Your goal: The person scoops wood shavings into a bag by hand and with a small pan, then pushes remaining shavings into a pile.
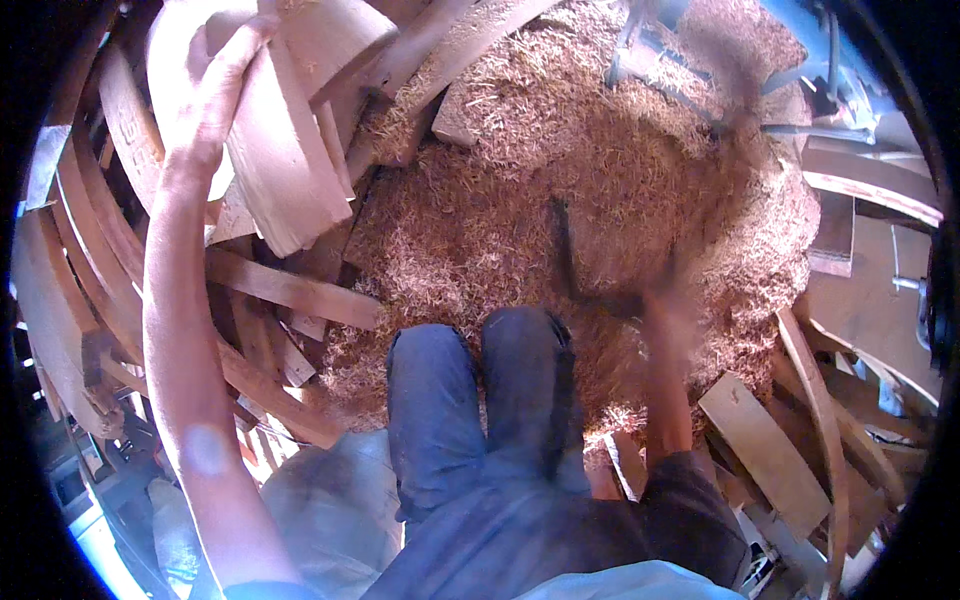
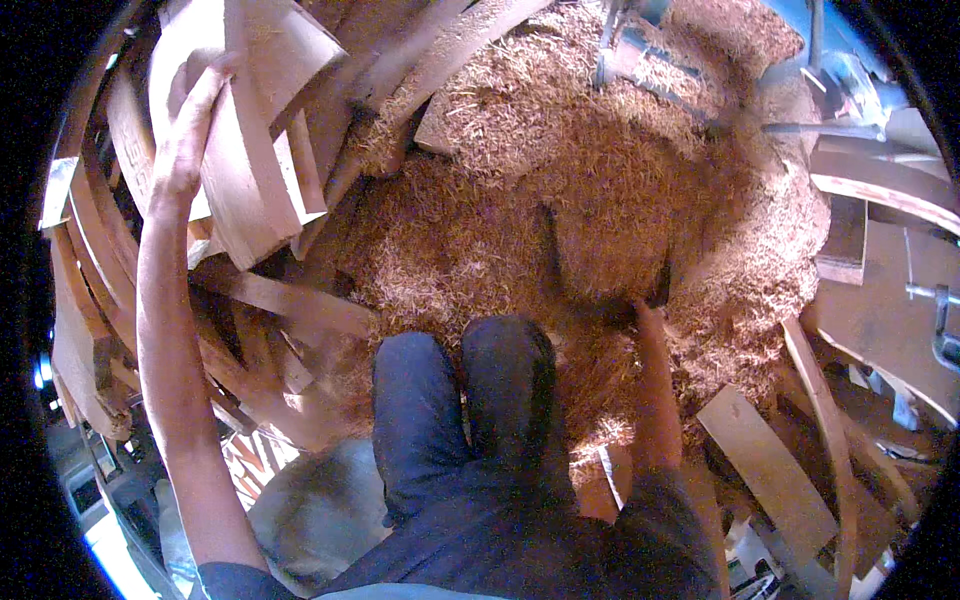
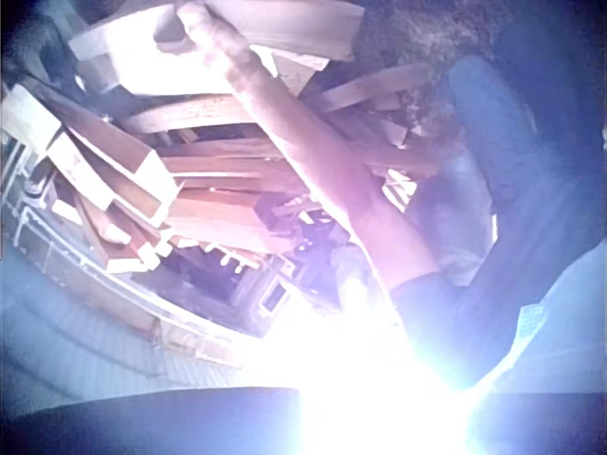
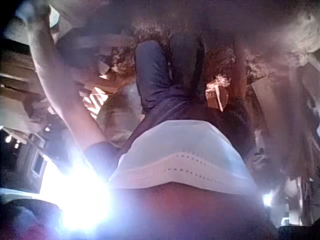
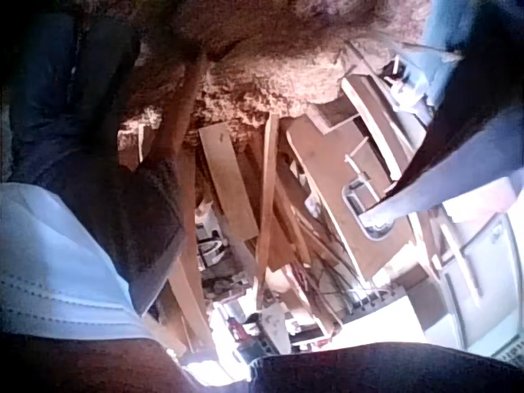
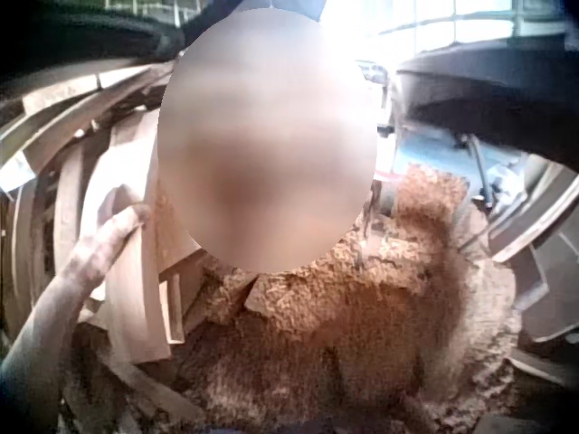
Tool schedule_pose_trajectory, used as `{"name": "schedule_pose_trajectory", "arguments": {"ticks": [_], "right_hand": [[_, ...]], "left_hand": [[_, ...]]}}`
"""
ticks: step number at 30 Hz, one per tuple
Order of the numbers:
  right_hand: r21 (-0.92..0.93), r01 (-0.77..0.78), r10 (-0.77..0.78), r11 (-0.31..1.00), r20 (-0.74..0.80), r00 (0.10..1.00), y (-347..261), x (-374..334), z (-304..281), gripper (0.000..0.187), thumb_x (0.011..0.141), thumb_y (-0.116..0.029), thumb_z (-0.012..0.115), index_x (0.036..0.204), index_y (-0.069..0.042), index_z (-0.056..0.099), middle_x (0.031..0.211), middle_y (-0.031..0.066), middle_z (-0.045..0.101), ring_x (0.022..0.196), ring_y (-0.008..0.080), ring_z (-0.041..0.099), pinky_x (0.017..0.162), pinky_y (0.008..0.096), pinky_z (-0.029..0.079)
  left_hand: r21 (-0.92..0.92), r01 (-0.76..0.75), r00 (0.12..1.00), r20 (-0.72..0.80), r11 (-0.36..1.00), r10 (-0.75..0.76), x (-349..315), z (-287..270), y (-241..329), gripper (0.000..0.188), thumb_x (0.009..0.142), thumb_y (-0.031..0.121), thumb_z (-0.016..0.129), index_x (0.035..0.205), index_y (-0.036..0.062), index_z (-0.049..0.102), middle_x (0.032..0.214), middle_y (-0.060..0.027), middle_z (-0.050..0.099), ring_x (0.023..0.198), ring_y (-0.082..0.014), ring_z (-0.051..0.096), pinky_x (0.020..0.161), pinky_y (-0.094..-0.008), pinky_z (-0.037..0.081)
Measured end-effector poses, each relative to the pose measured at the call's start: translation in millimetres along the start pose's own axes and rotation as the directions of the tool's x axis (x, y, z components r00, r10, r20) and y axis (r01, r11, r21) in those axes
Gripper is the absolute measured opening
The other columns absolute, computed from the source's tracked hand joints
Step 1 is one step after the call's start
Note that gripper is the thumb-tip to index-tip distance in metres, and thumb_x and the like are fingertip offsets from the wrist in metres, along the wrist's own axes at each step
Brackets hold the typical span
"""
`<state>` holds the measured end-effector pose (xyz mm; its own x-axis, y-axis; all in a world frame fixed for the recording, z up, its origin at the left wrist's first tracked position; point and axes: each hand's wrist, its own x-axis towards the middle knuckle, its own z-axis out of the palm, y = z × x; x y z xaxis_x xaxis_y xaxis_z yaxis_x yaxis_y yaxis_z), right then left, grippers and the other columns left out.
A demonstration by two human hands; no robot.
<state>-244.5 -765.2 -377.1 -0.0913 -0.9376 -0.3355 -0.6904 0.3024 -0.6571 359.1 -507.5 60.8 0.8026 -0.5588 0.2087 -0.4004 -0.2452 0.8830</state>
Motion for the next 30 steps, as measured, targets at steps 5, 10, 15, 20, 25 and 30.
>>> {"name": "schedule_pose_trajectory", "arguments": {"ticks": [5,10,15,20,25,30], "right_hand": [[-0.234,0.703,-0.734,0.671,-0.082,0.674,-166,-57,23,0.035,0.088,-0.024,0.067,0.117,-0.003,0.063,0.106,0.02,0.067,0.097,0.0373,0.064,0.085,0.0446,0.05],[-0.062,0.989,-0.985,0.133,0.107,0.139,-397,-11,154,0.038,0.091,-0.029,0.064,0.115,0.0,0.062,0.11,0.0251,0.065,0.104,0.0414,0.062,0.089,0.0451,0.05],[-0.403,0.899,-0.766,0.17,0.52,0.378,-525,38,236,0.055,0.093,-0.047,0.052,0.116,0.001,0.063,0.127,0.0221,0.06,0.121,0.0373,0.056,0.104,0.0469,0.044],[-0.245,0.884,-0.399,0.397,0.822,0.407,-515,54,267,0.065,0.095,-0.056,0.048,0.145,-0.014,0.044,0.149,0.0132,0.044,0.134,0.0279,0.046,0.114,0.0431,0.033],[-0.448,0.878,-0.358,-0.167,0.858,0.369,-473,104,243,0.063,0.092,-0.053,0.052,0.138,-0.01,0.045,0.14,0.0123,0.044,0.127,0.0258,0.044,0.108,0.0408,0.037],[-0.444,0.843,-0.383,-0.305,0.867,0.318,-398,19,213,0.023,0.086,-0.018,0.057,0.096,-0.005,0.072,0.082,0.013,0.069,0.077,0.0287,0.068,0.068,0.0427,0.057]], "left_hand": [[0.125,-0.012,0.999,-0.042,0.992,0.018,-23,-9,28,0.069,0.081,0.044,0.073,0.128,-0.0021,0.052,0.119,-0.0143,0.06,0.108,-0.0219,0.058,0.096,-0.0321,0.046],[0.154,0.054,0.996,-0.077,0.987,-0.043,-17,2,35,0.07,0.08,0.045,0.072,0.128,-0.002,0.052,0.115,-0.0156,0.064,0.104,-0.0245,0.062,0.093,-0.0356,0.048],[0.136,0.057,0.997,-0.059,0.989,-0.05,-17,8,34,0.063,0.083,0.04,0.07,0.129,0.001,0.054,0.117,-0.0137,0.063,0.105,-0.0214,0.061,0.095,-0.0331,0.047],[0.096,-0.134,0.991,0.032,0.986,0.131,-34,-6,54,0.039,0.081,0.032,0.068,0.105,0.0023,0.059,0.096,-0.0066,0.06,0.09,-0.0166,0.057,0.083,-0.032,0.047],[0.096,-0.129,0.991,-0.029,0.987,0.133,-29,13,44,0.042,0.084,0.033,0.067,0.11,0.001,0.058,0.099,-0.0072,0.06,0.092,-0.0168,0.057,0.084,-0.0321,0.047],[0.104,-0.211,0.974,-0.065,0.972,0.219,-30,15,41,0.043,0.085,0.031,0.065,0.113,0.0001,0.057,0.106,-0.009,0.06,0.097,-0.0189,0.056,0.087,-0.0327,0.046]]}}
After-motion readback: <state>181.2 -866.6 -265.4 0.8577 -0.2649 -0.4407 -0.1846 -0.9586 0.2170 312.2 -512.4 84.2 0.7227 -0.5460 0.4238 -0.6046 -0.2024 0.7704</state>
